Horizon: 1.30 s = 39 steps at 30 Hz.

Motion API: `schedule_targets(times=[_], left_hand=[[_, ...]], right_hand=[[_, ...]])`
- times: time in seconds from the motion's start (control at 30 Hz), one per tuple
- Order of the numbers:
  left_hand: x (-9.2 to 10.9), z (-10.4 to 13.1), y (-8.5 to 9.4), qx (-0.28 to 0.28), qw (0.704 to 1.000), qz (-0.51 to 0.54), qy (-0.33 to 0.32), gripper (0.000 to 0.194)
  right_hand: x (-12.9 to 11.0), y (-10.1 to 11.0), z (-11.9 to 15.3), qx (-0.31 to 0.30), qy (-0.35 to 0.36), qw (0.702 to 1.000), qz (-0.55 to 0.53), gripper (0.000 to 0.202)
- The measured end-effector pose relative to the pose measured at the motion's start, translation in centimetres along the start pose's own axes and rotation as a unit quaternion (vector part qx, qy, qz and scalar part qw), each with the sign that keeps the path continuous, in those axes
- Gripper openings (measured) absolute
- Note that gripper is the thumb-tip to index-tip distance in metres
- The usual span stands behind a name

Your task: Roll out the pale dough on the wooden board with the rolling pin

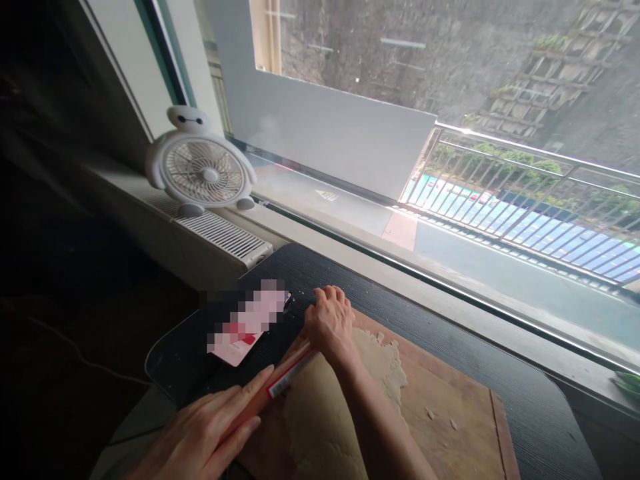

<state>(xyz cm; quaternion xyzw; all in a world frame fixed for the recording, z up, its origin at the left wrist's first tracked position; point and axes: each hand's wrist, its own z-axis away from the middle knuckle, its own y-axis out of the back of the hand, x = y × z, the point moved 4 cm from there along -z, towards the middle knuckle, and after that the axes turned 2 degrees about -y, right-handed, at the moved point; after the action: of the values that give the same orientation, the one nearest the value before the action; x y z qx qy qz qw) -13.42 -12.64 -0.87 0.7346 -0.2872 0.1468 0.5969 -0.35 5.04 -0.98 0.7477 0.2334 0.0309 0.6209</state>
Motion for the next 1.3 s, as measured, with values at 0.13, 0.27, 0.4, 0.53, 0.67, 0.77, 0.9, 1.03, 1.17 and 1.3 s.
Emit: schedule_targets(times=[0.13, 0.27, 0.4, 0.53, 0.67, 0.77, 0.9, 1.03, 1.17, 1.3], left_hand=[[-0.4, 0.4, -0.9, -0.091, 0.996, 0.015, 0.013, 0.054], [-1.3, -0.4, -1.1, -0.087, 0.996, 0.026, 0.017, 0.05], [-1.3, -0.7, -0.8, -0.063, 0.998, 0.018, 0.011, 0.047], [-0.2, -0.3, -0.3, -0.04, 0.999, 0.009, -0.002, 0.049], [0.0, -0.2, -0.3, -0.035, 0.999, 0.016, -0.01, 0.05], [-0.3, -0.6, -0.2, -0.053, 0.998, 0.037, -0.014, 0.048], [-0.5, -1.1, 0.1, -0.066, 0.996, 0.055, 0.011, 0.044], [-0.2, -0.8, -0.3, -0.061, 0.997, 0.037, 0.007, 0.047], [-0.2, -0.4, -1.0, -0.059, 0.998, 0.024, -0.014, 0.051], [-0.3, -0.9, -0.4, -0.075, 0.996, 0.058, 0.001, 0.046]], right_hand=[[0.6, 0.4, 1.2, 0.007, -0.003, 1.0, 0.006, 0.03], [-0.1, -0.4, -0.9, -0.022, -0.024, 0.999, 0.009, 0.032], [-1.0, -0.9, -2.1, -0.034, -0.012, 0.999, 0.006, 0.034], [-0.1, 0.0, -0.1, -0.016, -0.011, 1.0, 0.008, 0.03], [0.9, 0.7, 1.4, 0.008, -0.005, 1.0, -0.003, 0.03], [0.6, 0.1, 0.4, 0.01, -0.019, 1.0, -0.001, 0.029], [-0.5, -0.9, -2.0, -0.005, -0.016, 1.0, 0.0, 0.032], [-0.5, -0.6, -1.4, -0.002, -0.007, 1.0, 0.0, 0.031], [0.8, 0.3, 0.5, 0.001, -0.01, 1.0, -0.006, 0.03], [0.7, -0.2, -0.3, -0.01, -0.017, 1.0, 0.001, 0.029]])
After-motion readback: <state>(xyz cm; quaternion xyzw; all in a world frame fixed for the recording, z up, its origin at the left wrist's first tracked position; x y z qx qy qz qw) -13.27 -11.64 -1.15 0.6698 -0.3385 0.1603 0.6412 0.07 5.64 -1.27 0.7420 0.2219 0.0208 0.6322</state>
